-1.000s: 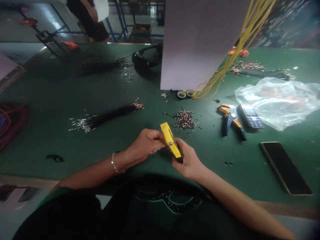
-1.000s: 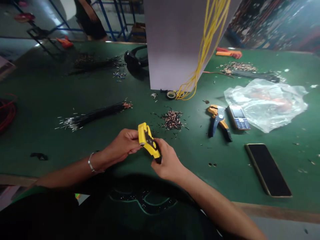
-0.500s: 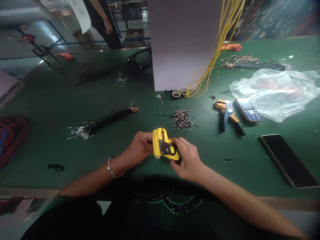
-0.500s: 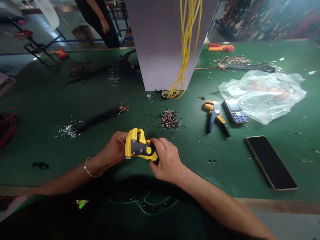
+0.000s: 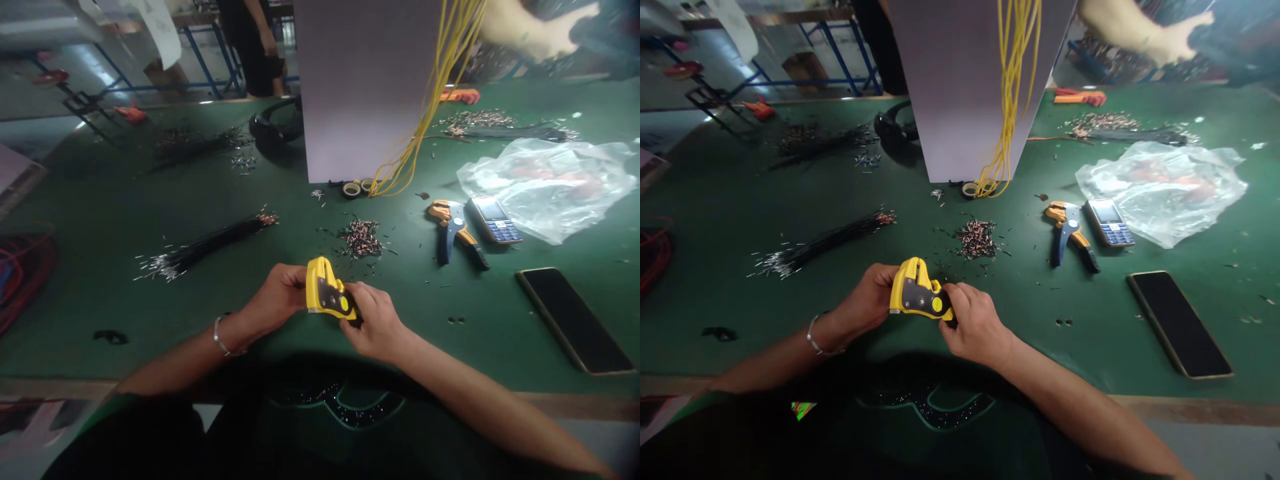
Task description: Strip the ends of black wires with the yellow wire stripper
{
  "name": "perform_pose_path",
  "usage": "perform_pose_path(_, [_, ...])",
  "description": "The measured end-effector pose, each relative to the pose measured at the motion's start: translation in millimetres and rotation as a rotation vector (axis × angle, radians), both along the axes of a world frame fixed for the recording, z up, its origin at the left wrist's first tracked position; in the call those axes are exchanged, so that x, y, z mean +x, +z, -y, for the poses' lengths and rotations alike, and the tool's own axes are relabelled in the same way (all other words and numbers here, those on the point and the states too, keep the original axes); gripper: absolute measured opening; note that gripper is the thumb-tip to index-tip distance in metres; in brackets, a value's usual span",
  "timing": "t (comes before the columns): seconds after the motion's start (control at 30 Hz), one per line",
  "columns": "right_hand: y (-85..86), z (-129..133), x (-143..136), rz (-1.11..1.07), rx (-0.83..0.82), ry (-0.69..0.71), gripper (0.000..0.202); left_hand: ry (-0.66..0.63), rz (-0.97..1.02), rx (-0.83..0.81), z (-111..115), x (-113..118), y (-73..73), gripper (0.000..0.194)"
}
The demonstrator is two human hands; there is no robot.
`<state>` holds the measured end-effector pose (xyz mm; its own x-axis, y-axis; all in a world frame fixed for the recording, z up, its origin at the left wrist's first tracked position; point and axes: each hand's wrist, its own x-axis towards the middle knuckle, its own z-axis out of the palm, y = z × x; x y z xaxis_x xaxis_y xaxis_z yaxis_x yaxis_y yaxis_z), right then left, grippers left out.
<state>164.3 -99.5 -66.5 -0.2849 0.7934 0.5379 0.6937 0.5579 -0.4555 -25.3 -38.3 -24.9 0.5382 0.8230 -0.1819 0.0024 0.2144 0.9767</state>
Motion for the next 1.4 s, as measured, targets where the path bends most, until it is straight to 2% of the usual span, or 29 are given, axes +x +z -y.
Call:
perform_pose_path(0.13, [-0.3,0.1,0.0,0.013,0.018,-0.001,0.034,0.007,-0.012,0.027,-0.8,-0.5,-3.5,0.013])
perform_pose_path(0.37, [-1.7,-1.7,1.4,0.050,0.017,0.000,0.026,0.008,0.000,0.008,-1.4,1.2,-1.2,0.015])
perform_pose_path(0.6, [1.5,-5.9,3.1,0.029,0.053,0.009,0.014,0.011,-0.003,0.037,-2.5,-2.1,-8.9,0.014])
perform_pose_path(0.83, [-1.5,-7.7,3.5,0.010,0.056,0.006,0.010,-0.004,-0.052,0.027,-2.5,0.5,-3.9,0.003])
perform_pose_path(1.1, [-10.6,-12.3,5.2,-0.046,0.011,-0.045,0.018,-0.026,-0.113,-0.023,-10.8,3.6,2.1,0.007])
perform_pose_path(1.4, [-12.2,-21.7,9.6,-0.059,-0.140,-0.105,0.007,-0.027,0.006,-0.116,-15.6,10.2,7.3,0.016])
